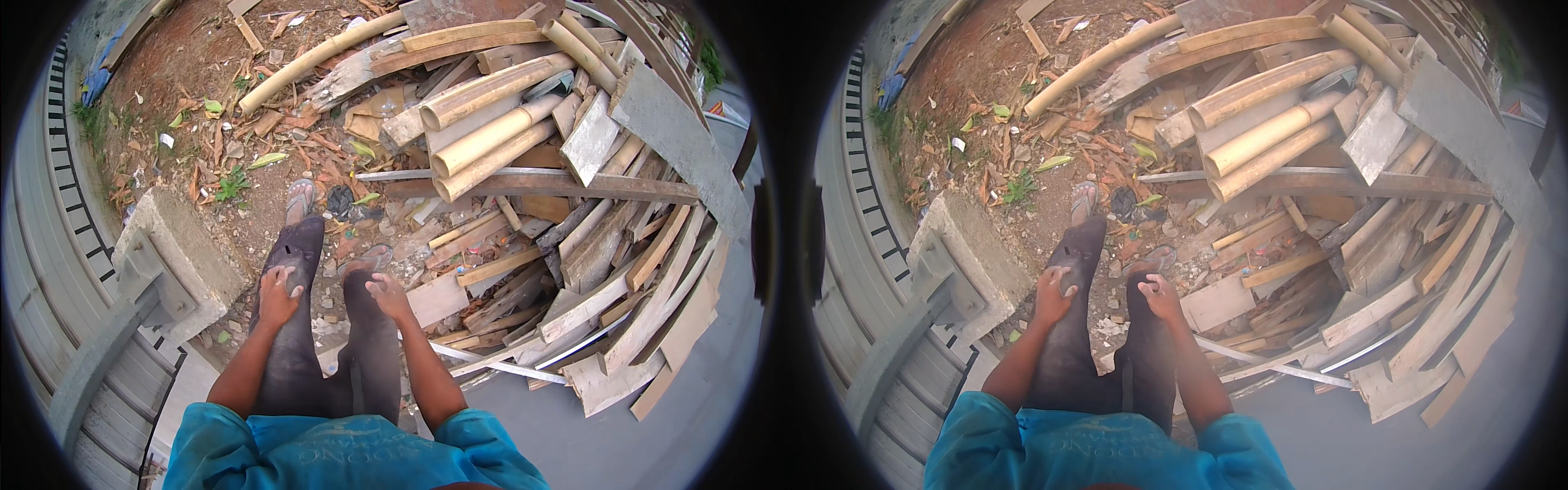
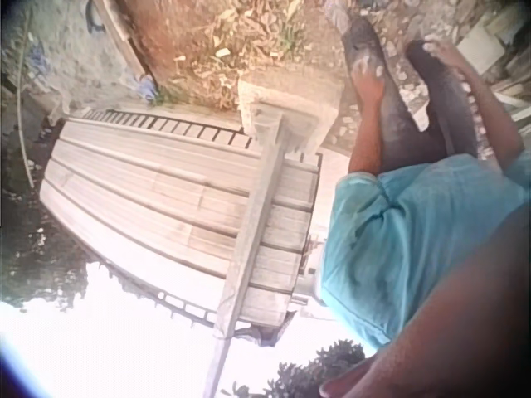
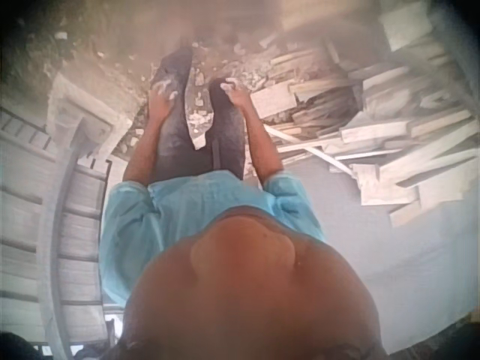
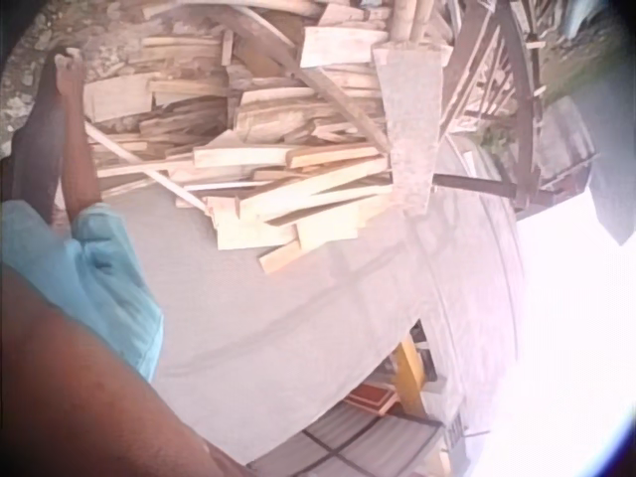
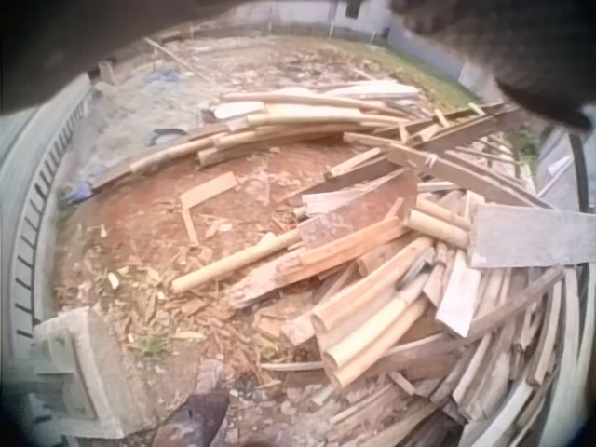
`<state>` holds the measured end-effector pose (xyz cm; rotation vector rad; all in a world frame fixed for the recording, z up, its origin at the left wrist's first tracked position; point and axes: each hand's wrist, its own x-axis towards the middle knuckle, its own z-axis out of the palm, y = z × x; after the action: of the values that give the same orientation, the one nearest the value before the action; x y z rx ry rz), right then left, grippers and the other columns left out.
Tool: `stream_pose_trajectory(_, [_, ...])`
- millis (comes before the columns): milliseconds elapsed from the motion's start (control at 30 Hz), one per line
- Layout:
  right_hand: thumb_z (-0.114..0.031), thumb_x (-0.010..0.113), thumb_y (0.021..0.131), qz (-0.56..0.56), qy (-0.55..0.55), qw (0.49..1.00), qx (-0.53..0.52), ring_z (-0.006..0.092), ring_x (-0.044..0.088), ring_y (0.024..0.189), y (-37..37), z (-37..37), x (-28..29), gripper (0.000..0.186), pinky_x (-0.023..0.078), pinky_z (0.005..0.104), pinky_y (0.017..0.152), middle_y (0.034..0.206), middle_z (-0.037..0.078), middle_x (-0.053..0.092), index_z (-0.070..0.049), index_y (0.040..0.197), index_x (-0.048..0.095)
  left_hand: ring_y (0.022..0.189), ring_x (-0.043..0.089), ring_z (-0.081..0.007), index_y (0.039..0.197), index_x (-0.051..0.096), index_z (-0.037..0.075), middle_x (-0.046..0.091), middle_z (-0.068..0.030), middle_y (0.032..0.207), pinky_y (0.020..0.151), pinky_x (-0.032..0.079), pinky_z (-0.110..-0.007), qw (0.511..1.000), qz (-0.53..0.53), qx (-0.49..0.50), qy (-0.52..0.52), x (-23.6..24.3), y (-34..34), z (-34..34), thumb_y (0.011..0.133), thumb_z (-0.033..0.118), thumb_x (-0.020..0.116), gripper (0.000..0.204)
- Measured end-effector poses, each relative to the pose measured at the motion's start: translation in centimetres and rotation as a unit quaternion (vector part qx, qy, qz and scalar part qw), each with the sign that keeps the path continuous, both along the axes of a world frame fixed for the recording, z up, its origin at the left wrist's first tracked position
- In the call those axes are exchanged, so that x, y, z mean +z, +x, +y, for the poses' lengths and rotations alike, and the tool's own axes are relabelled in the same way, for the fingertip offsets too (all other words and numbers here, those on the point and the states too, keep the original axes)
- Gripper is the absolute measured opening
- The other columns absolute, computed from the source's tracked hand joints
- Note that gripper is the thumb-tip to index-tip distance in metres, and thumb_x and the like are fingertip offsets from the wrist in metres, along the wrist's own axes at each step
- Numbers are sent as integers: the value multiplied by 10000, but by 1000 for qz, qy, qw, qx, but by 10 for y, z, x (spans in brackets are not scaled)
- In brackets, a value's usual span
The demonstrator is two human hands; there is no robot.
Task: The person scoops wet cement from a bucket with a trowel and applies it to a vertical wall surface, smoothing it with a wooden float. The person walks to a pile of scrap wood, selects a piece, and returns to continue smoothing the cement.
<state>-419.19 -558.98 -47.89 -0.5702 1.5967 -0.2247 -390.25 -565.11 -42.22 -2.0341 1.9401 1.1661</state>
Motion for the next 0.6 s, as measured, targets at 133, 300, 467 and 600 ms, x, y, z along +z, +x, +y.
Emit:
stream_pose_trajectory(133, [-343, 698, 893, -2, -182, 983, -37, 245, 688, 972, 32, -164, 25, 508, 528, 363, 841, 1102, 150, 698, -28, 1272, 575, 1286, 412, -340, 1276, 577, 147, 465, -116, 1360, 1043, 375, -471, 994, -72, -72, 30, -12, -9, -18, 797, 219, 759, 517])
stream_pose_trajectory(300, [-341, 733, 861, 42, -235, 948, -210, 271, 674, 975, 44, -363, 6, 576, 521, 362, 858, 1150, 192, 644, 0, 1281, 538, 1318, 376, -326, 1289, 576, 172, 432, -92, 1402, 1037, 372, -476, 985, -105, -118, 75, -55, 17, -53, 817, 242, 729, 501])
stream_pose_trajectory(467, [-424, 816, 761, 296, -133, 880, -346, 384, 551, 1213, -12, -504, -75, 970, 426, 453, 1036, 1348, 287, 500, 26, 1446, 297, 1309, 391, -311, 1289, 581, 180, 453, -69, 1390, 1032, 380, -467, 976, -109, -129, 135, -59, 51, -116, 831, 251, 701, 479])
stream_pose_trajectory(600, [-438, 826, 729, 336, -48, 849, -405, 405, 457, 1323, -44, -567, -117, 1070, 389, 462, 1086, 1397, 296, 459, 17, 1491, 229, 1286, 415, -315, 1263, 597, 188, 471, -62, 1372, 1024, 391, -482, 980, -90, -106, 145, -60, 64, -146, 831, 239, 695, 446])
